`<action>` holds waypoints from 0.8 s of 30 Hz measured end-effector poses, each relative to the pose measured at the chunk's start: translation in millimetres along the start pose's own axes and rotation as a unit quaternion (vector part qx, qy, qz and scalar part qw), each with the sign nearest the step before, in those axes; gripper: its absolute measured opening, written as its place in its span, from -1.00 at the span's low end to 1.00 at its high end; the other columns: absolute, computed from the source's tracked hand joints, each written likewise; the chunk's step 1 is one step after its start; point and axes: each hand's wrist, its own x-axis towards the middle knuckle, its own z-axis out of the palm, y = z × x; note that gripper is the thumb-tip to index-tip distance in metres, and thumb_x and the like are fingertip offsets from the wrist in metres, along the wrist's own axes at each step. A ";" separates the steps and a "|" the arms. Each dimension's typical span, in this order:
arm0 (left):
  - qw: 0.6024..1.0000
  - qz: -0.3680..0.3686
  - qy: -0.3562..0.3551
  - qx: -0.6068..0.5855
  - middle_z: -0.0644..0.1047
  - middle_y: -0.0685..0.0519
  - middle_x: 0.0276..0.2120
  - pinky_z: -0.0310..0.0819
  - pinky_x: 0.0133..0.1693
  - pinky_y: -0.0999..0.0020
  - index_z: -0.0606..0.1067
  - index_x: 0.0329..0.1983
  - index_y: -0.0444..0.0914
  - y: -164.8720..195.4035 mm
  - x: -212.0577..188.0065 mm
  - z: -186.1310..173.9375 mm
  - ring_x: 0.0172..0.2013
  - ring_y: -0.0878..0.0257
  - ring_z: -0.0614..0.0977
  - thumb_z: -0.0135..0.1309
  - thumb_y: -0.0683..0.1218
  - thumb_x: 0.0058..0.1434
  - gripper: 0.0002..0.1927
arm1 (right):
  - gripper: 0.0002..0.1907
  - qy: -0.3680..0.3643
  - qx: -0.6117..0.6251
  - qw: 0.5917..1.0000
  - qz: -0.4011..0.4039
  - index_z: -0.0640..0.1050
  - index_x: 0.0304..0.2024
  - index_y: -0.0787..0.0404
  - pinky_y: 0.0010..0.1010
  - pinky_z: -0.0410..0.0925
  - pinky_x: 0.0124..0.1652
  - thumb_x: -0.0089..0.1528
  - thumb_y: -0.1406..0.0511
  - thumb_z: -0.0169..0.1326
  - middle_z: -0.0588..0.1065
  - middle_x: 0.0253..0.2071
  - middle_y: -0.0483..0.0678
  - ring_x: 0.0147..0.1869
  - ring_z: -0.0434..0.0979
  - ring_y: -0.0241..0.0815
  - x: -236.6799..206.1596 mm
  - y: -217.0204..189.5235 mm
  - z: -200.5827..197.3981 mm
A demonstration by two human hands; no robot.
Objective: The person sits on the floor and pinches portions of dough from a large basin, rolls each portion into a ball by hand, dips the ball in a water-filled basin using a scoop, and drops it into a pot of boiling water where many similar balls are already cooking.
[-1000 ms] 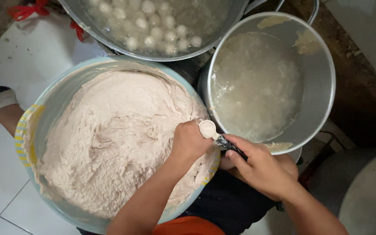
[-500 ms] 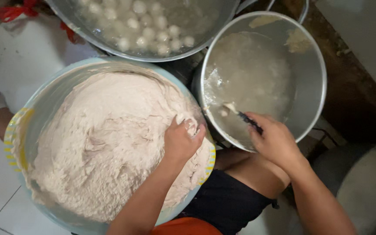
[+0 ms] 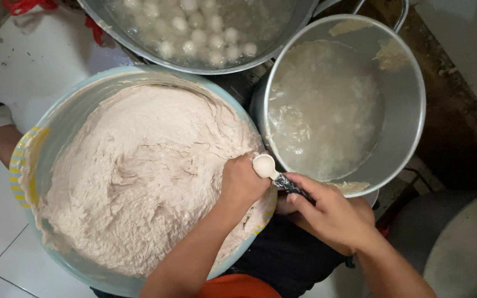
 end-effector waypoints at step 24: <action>0.984 0.112 0.090 -0.102 0.61 -0.12 -0.46 0.58 -0.35 0.13 0.49 -0.32 -0.30 -15.1 -6.7 8.1 -0.41 -0.09 0.68 0.32 -0.09 0.04 -0.73 | -0.51 0.037 -0.111 0.988 0.098 0.50 0.26 0.07 -0.35 0.45 -0.13 0.25 0.26 0.11 0.64 -0.08 0.10 -0.10 0.65 -0.10 -1.5 -9.8 -15.7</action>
